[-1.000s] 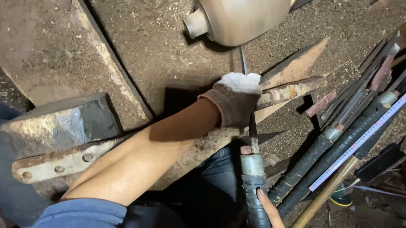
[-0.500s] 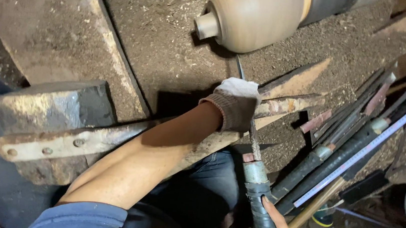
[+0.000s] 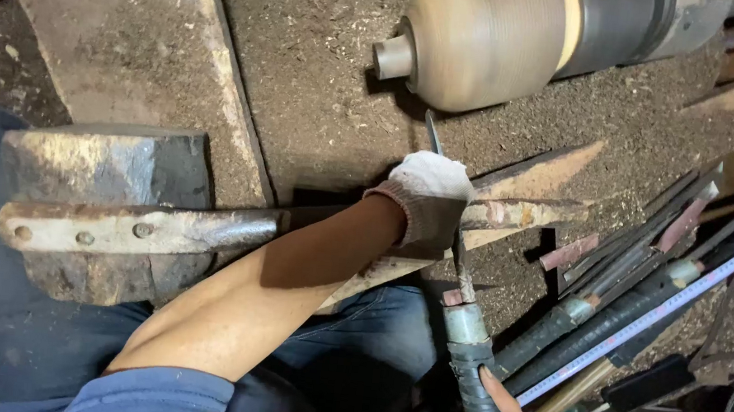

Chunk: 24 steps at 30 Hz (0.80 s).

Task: The person applies a liquid from a small bottle to a rotating wooden cylinder on a lathe, then uses a chisel to shape the wood. The person holds the chisel with both hands and guides it along the spinning wood to remove material.

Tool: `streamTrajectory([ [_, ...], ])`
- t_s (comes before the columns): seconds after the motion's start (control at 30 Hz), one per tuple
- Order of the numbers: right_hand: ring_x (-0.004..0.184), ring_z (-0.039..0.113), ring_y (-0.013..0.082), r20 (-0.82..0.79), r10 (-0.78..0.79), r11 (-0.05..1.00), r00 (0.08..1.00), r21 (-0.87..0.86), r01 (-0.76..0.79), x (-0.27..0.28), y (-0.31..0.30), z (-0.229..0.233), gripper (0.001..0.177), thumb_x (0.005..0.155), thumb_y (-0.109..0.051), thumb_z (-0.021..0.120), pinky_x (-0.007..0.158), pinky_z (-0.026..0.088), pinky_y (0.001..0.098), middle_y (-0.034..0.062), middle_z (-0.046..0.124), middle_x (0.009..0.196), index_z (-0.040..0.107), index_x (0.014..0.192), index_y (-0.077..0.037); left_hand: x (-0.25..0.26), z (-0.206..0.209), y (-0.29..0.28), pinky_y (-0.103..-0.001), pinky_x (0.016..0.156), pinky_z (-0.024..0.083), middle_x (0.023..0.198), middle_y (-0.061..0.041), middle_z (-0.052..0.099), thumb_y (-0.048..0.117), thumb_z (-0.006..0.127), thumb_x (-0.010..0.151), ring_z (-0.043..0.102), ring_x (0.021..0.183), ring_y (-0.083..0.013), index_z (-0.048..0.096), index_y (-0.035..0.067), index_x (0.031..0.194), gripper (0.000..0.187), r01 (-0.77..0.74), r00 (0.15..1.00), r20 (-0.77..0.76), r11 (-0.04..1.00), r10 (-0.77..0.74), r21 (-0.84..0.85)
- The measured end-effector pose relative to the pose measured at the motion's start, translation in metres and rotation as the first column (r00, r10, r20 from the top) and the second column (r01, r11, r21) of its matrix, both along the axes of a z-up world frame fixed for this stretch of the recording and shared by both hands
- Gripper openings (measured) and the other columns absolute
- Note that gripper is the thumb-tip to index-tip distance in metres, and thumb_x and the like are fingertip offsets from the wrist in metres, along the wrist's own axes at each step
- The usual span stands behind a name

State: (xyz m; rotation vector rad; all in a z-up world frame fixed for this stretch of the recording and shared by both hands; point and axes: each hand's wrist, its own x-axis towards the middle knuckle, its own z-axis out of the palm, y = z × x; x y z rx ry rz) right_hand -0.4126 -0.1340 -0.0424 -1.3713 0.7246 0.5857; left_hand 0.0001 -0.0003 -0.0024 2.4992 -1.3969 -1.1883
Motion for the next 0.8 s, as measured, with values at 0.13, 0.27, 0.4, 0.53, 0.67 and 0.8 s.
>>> streamTrajectory([
  [0.13,0.075,0.068,0.0286,-0.058,-0.305,0.947,0.95,0.089,0.31,-0.032,0.027,-0.007,0.09,0.079,0.013,0.079,0.071,0.052,0.0369,0.0232,0.068,0.1,0.047,0.16,-0.01,-0.001,-0.006,0.003,-0.043,0.071,0.063,0.09,-0.017,0.075,0.033,0.084,0.068,0.076,0.082,-0.0338,0.079,0.007,0.09,0.034,0.02,0.999,0.035,0.997,-0.017,-0.072],
  [0.27,0.081,0.069,0.0258,-0.055,-0.274,0.961,0.96,0.032,0.276,0.005,0.057,0.025,0.09,0.079,0.016,0.079,0.075,0.05,0.034,0.0219,0.069,0.104,0.046,0.159,-0.011,0.002,-0.012,0.004,-0.043,0.071,0.061,0.091,-0.017,0.072,0.035,0.086,0.063,0.074,0.082,-0.0352,0.078,0.006,0.087,0.038,0.03,0.999,0.034,0.986,-0.025,-0.162],
  [0.4,0.11,0.064,0.0178,0.071,-0.136,0.977,0.988,-0.153,0.145,0.026,0.084,0.043,0.091,0.071,0.016,0.078,0.093,0.044,0.0272,0.0151,0.064,0.129,0.046,0.153,-0.01,0.005,-0.017,0.006,-0.043,0.07,0.061,0.09,-0.019,0.07,0.034,0.086,0.06,0.074,0.079,-0.0356,0.076,0.003,0.084,0.04,0.067,0.998,0.011,0.972,-0.067,-0.226],
  [0.53,0.116,0.06,0.0181,0.118,-0.211,0.971,0.97,-0.088,0.222,0.023,0.104,0.043,0.098,0.068,0.02,0.076,0.093,0.042,0.0274,0.0143,0.059,0.141,0.043,0.156,-0.009,0.002,-0.037,0.006,-0.043,0.068,0.06,0.087,-0.021,0.07,0.029,0.083,0.062,0.073,0.077,-0.0368,0.075,0.002,0.081,0.034,0.106,0.994,0.035,0.945,-0.1,-0.31],
  [0.67,0.085,0.067,0.0162,-0.135,-0.367,0.93,0.92,-0.022,0.368,0.03,0.125,0.048,0.106,0.067,0.021,0.073,0.072,0.051,0.0277,0.0117,0.065,0.12,0.04,0.159,-0.022,0.007,-0.031,0.002,-0.042,0.069,0.06,0.086,-0.022,0.069,0.026,0.081,0.064,0.073,0.078,-0.0368,0.075,0.001,0.084,0.032,0.138,0.99,0.029,0.94,-0.136,-0.311],
  [0.8,0.069,0.065,0.0164,-0.209,-0.437,0.891,0.875,0.035,0.453,0.042,0.139,0.052,0.111,0.07,0.02,0.072,0.062,0.053,0.0292,0.011,0.065,0.103,0.036,0.162,-0.031,0.007,-0.043,-0.006,-0.04,0.07,0.06,0.086,-0.021,0.069,0.02,0.077,0.071,0.073,0.082,-0.0358,0.066,-0.002,0.103,0.041,0.013,0.994,-0.107,0.98,-0.035,-0.196],
])
